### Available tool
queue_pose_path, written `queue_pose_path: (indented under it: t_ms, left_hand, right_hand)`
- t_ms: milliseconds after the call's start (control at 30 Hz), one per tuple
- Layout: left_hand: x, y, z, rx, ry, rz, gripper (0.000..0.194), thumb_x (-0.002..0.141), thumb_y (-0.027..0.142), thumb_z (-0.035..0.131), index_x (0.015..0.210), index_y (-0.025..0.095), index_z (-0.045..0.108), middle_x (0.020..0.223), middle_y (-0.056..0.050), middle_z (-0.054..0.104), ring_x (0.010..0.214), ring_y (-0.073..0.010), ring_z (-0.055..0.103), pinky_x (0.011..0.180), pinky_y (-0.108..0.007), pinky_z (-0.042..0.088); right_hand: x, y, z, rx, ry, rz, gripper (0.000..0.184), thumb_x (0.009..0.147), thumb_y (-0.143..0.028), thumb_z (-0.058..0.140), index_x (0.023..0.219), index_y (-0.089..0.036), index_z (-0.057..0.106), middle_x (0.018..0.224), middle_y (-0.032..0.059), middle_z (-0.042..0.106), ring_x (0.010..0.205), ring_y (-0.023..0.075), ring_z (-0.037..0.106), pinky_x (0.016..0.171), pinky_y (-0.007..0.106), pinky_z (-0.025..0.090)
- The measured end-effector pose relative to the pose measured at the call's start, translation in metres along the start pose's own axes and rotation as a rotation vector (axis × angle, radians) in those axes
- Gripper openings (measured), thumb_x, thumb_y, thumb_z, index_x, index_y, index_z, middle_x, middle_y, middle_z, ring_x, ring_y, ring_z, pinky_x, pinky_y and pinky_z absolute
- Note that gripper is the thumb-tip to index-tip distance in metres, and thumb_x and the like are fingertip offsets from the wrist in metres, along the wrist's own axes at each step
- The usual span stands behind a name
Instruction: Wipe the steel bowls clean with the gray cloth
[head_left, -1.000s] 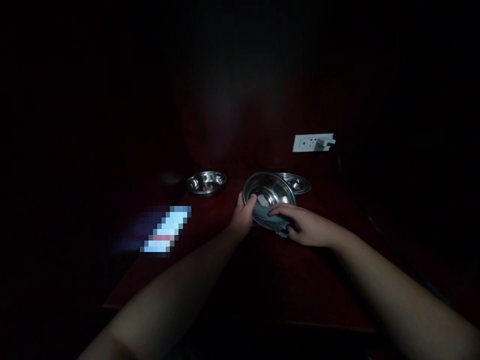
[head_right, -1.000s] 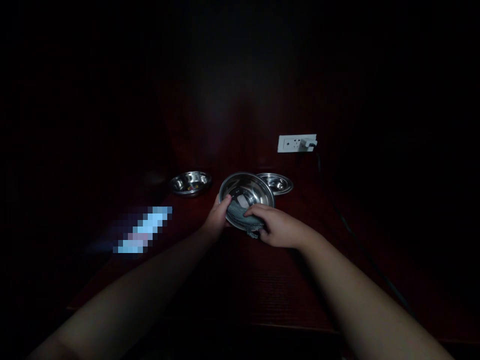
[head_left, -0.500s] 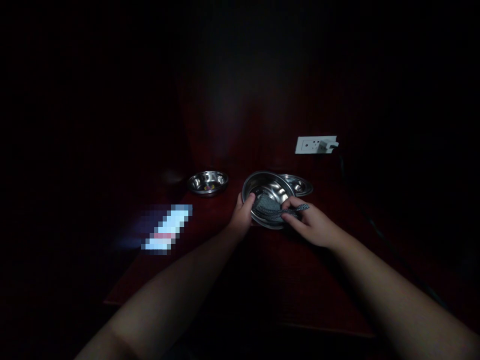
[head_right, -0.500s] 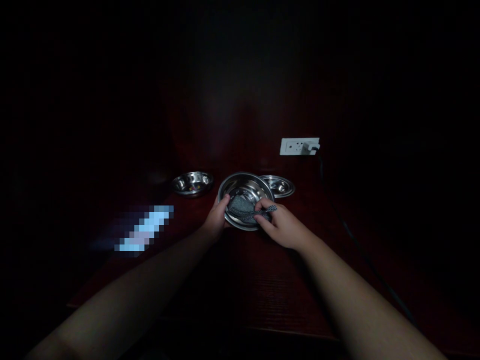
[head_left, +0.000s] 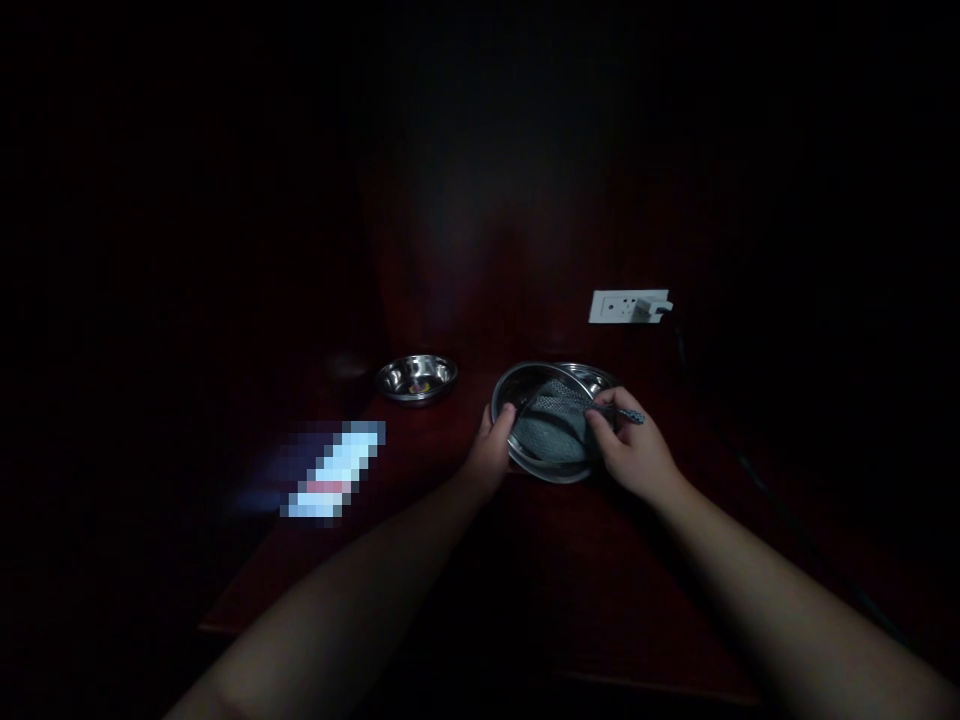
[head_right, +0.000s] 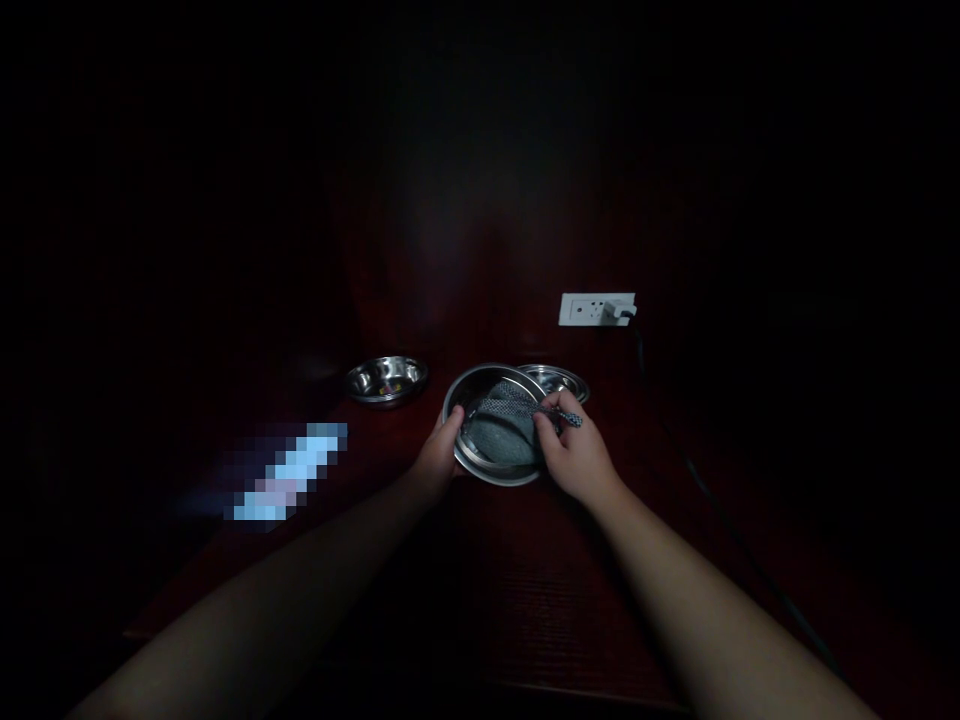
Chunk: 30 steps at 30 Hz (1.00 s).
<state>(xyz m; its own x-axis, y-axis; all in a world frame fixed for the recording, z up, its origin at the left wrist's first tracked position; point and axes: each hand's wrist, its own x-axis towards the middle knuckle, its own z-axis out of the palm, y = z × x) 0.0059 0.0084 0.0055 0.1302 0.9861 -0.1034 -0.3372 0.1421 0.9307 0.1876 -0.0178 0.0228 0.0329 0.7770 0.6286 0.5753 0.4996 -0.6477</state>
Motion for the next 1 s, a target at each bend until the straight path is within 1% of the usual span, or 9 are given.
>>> queue_pose_path:
  t_ms: [300, 400, 500, 567, 667, 733, 833, 933, 1000]
  left_hand:
    - [-0.004, 0.002, 0.002, 0.032, 0.000, 0.005, 0.049, 0.084, 0.048, 0.049, 0.129, 0.028, 0.041, 0.116, -0.009, 0.061, 0.086, -0.0224, 0.066, 0.064, -0.034, 0.056]
    - [-0.004, 0.001, 0.002, 0.018, -0.010, 0.015, 0.049, 0.084, 0.046, 0.050, 0.128, 0.026, 0.041, 0.115, -0.010, 0.062, 0.084, -0.0218, 0.066, 0.064, -0.034, 0.056]
    - [-0.002, 0.000, 0.001, -0.012, -0.016, 0.014, 0.052, 0.082, 0.049, 0.053, 0.128, 0.026, 0.042, 0.112, -0.010, 0.063, 0.085, -0.0226, 0.066, 0.067, -0.036, 0.055]
    - [0.001, -0.002, 0.001, -0.036, -0.012, 0.022, 0.052, 0.082, 0.049, 0.054, 0.127, 0.026, 0.044, 0.111, -0.010, 0.064, 0.088, -0.0234, 0.065, 0.072, -0.038, 0.055]
    - [0.007, -0.006, 0.001, -0.081, 0.018, 0.139, 0.048, 0.081, 0.047, 0.055, 0.123, 0.023, 0.048, 0.113, -0.009, 0.064, 0.100, -0.0231, 0.063, 0.086, -0.038, 0.050]
    - [0.012, -0.009, -0.001, -0.092, 0.051, 0.254, 0.046, 0.081, 0.045, 0.057, 0.120, 0.021, 0.051, 0.115, -0.010, 0.063, 0.106, -0.0223, 0.060, 0.094, -0.036, 0.045]
    - [0.014, -0.012, -0.005, -0.024, 0.063, 0.327, 0.048, 0.080, 0.045, 0.058, 0.121, 0.021, 0.050, 0.116, -0.009, 0.062, 0.107, -0.0223, 0.059, 0.097, -0.036, 0.043]
    - [0.012, -0.013, -0.008, 0.055, 0.029, 0.351, 0.051, 0.081, 0.047, 0.056, 0.125, 0.023, 0.047, 0.118, -0.009, 0.062, 0.109, -0.0229, 0.057, 0.098, -0.038, 0.042]
    - [0.010, -0.013, -0.008, 0.076, 0.018, 0.368, 0.053, 0.082, 0.046, 0.055, 0.128, 0.023, 0.045, 0.120, -0.009, 0.060, 0.113, -0.0232, 0.056, 0.099, -0.039, 0.041]
  right_hand:
    - [0.005, 0.005, 0.003, 0.267, 0.082, 0.225, 0.022, 0.077, -0.033, 0.059, 0.094, -0.020, 0.055, 0.068, -0.0007, 0.054, 0.051, 0.0134, 0.048, 0.043, 0.025, 0.039]
    - [0.006, 0.005, 0.001, 0.285, 0.223, 0.183, 0.027, 0.079, -0.035, 0.057, 0.101, -0.018, 0.060, 0.084, 0.0061, 0.065, 0.068, 0.0187, 0.061, 0.059, 0.032, 0.050]
    - [0.003, 0.000, -0.002, 0.211, 0.331, 0.038, 0.025, 0.081, -0.032, 0.056, 0.101, -0.018, 0.063, 0.099, 0.0093, 0.067, 0.089, 0.0228, 0.064, 0.078, 0.038, 0.052]
    - [-0.001, -0.007, -0.003, 0.165, 0.196, -0.061, 0.018, 0.082, -0.027, 0.055, 0.095, -0.018, 0.064, 0.095, 0.0084, 0.069, 0.089, 0.0227, 0.065, 0.081, 0.038, 0.051]
    - [-0.008, -0.018, -0.003, 0.174, -0.228, -0.244, 0.014, 0.082, -0.019, 0.050, 0.091, -0.020, 0.062, 0.104, 0.0085, 0.069, 0.097, 0.0221, 0.064, 0.086, 0.037, 0.050]
    - [-0.011, -0.024, -0.003, 0.138, -0.404, -0.323, 0.011, 0.079, -0.016, 0.052, 0.086, -0.021, 0.059, 0.110, 0.0094, 0.067, 0.102, 0.0226, 0.062, 0.088, 0.037, 0.048]
    - [-0.012, -0.027, -0.004, 0.049, -0.567, -0.320, 0.009, 0.076, -0.019, 0.058, 0.085, -0.021, 0.055, 0.107, 0.0092, 0.067, 0.097, 0.0226, 0.063, 0.083, 0.036, 0.049]
    - [-0.011, -0.023, -0.006, -0.024, -0.682, -0.288, 0.035, 0.075, -0.032, 0.065, 0.106, -0.019, 0.055, 0.107, 0.0092, 0.066, 0.092, 0.0227, 0.064, 0.080, 0.036, 0.051]
    - [-0.013, -0.019, -0.006, -0.049, -0.708, -0.293, 0.054, 0.078, -0.039, 0.063, 0.125, -0.018, 0.049, 0.118, 0.0122, 0.062, 0.103, 0.0252, 0.061, 0.087, 0.039, 0.049]
